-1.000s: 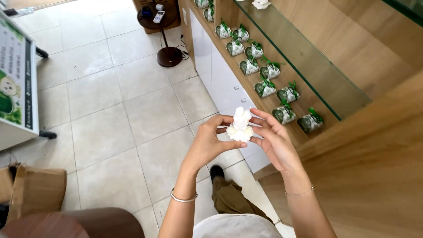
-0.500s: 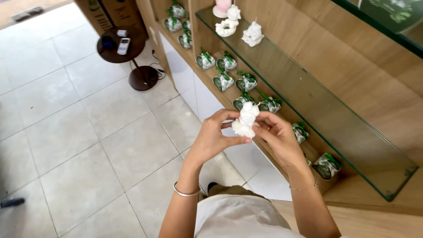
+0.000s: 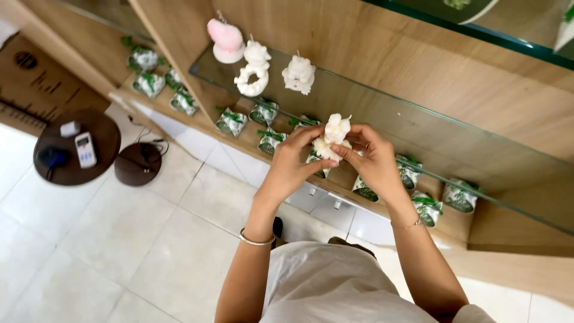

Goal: The recorder takes various decorative candles from a storage shelf and places them on a glass display shelf.

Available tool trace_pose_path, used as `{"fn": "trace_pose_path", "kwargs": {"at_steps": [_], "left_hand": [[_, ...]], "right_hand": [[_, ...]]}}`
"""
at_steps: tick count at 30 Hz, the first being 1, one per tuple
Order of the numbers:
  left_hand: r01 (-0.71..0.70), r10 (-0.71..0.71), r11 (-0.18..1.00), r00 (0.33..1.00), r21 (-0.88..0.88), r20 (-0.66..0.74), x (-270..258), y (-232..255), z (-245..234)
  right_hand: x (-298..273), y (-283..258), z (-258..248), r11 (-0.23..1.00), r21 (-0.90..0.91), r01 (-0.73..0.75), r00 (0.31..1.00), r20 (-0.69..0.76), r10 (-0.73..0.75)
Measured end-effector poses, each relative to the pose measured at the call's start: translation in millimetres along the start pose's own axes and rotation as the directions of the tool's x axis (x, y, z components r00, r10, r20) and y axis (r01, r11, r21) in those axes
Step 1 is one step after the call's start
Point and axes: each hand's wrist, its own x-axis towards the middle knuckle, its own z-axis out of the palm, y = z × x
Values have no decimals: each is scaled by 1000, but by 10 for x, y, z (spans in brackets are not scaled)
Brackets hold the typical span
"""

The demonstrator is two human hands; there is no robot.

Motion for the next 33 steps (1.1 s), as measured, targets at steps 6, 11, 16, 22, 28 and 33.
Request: {"fn": "trace_pose_path", "kwargs": {"at_steps": [6,11,16,22,28,33], "left_hand": [[-110,109,994,989,5,97,475,-441,-198],[-149,149,989,976,-11,159,704,-732,-187],[-124,106,989,976,82,193,805,-859,-162],[-187,158,972,969,146,188,830,-941,-120],[-220,186,964,959,151,212,845,-961,-140],[-227,186,969,933,102,307,888,-743,-435]], "right_hand": [[343,4,212,918,-392,66,973,-179,-147],[510,105,281,895,-444,47,961,-225,-162],[549,227,300,833,-553,1,950,-260,-174],[570,173,372,840,-540,-50,943,-304,-139],[555,125,370,875,-479,-78,951,-300,-79],[333,-73,443,899,-435,-62,894,-424,-144]]}}
